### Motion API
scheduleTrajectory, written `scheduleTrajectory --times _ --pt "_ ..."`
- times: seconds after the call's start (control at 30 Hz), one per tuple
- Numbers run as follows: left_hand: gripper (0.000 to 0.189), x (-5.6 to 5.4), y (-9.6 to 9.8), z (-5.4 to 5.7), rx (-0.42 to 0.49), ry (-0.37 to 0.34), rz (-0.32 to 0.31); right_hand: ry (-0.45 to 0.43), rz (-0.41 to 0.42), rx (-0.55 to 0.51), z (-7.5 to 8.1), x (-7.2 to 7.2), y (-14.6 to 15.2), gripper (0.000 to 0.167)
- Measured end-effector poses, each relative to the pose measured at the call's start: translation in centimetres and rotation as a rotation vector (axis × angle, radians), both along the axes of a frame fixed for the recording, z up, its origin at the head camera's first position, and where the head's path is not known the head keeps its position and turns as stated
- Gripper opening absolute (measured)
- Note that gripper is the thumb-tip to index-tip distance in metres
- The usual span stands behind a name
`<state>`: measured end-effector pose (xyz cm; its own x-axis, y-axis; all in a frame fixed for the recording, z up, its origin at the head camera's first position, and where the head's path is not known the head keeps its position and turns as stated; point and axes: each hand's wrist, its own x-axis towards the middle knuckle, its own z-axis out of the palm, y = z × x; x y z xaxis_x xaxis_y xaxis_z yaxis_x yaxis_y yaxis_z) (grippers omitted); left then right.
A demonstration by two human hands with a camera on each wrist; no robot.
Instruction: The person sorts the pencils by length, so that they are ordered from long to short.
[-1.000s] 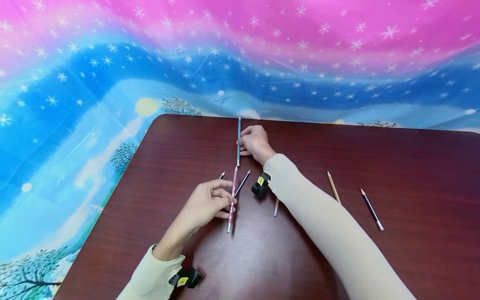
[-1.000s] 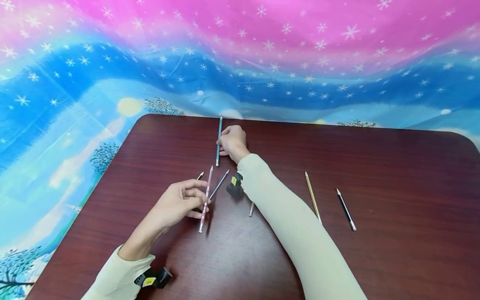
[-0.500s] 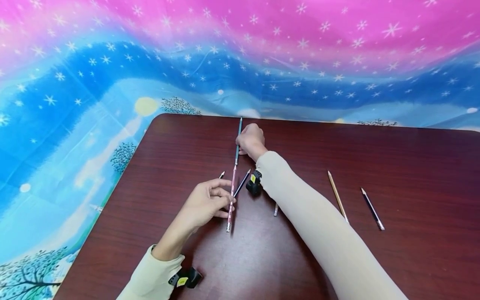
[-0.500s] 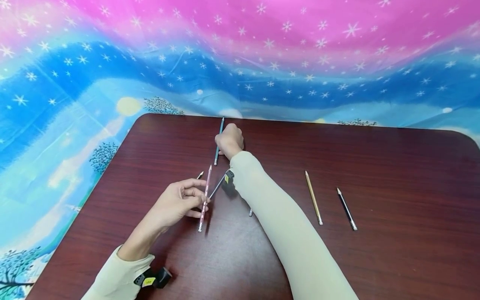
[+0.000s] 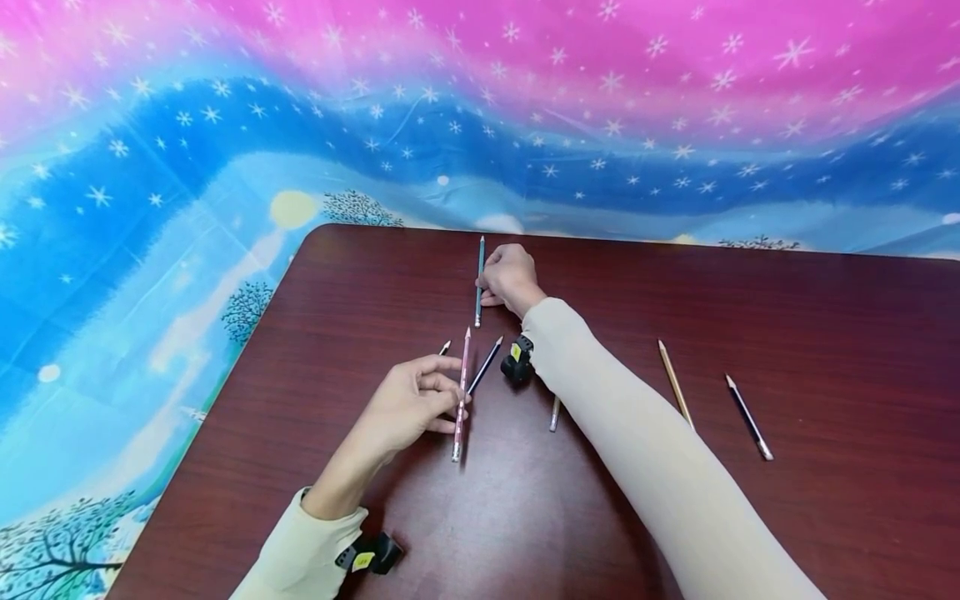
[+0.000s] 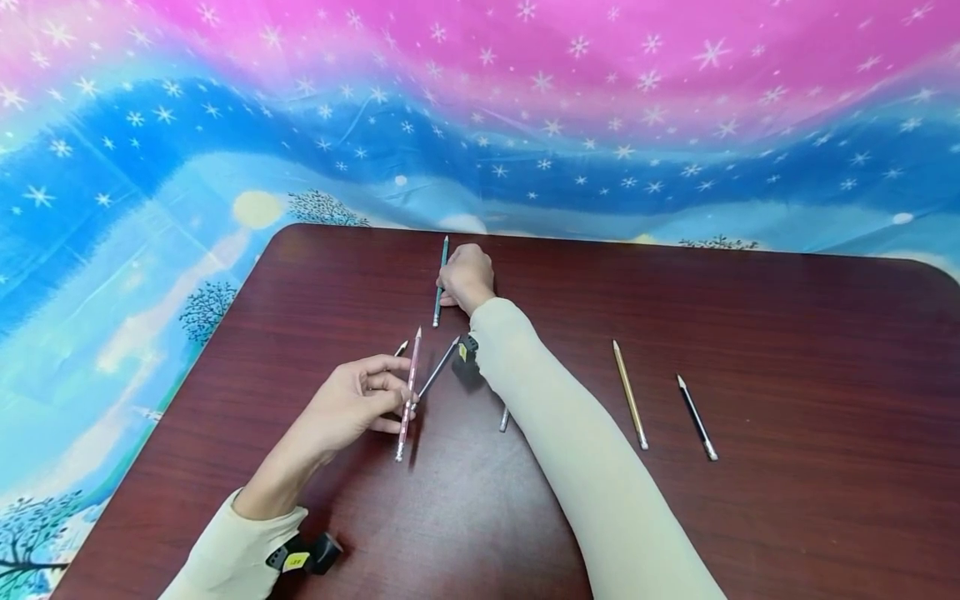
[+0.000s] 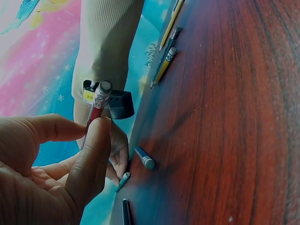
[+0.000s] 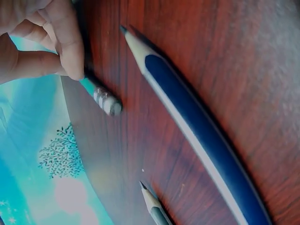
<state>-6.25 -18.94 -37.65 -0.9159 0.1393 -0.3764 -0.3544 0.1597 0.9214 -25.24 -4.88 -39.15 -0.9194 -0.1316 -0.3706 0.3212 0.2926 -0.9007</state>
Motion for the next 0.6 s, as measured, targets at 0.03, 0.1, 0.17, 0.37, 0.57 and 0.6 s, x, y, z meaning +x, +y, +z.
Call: scheduleTrajectory --times 0.03,0.1,0.17,0.37,0.57,0.6 --pt "0.051 0.0 0.0 0.01 -0.001 0.001 0.0 -0.001 0.004 -0.008 0.0 -0.03 0.06 0.011" --pt "0.051 0.0 0.0 0.03 -0.002 0.002 0.0 -0.001 0.012 -0.017 0.03 -0.07 0.15 0.012" --pt "0.051 0.01 0.01 0.03 0.0 0.0 -0.001 -0.003 0.014 -0.02 0.06 -0.1 0.21 0.013" --pt "0.051 0.07 -0.07 -0.09 0.008 -0.004 -0.001 -0.004 0.015 -0.032 0.07 -0.01 0.37 0.015" --pt "0.05 0.07 -0.05 -0.1 0.01 -0.006 0.002 0.008 -0.008 -0.044 -0.12 0.04 0.21 0.01" --pt "0.05 0.06 -0.05 -0.09 0.008 -0.005 0.002 0.013 -0.01 -0.049 -0.16 0.05 0.18 0.01"
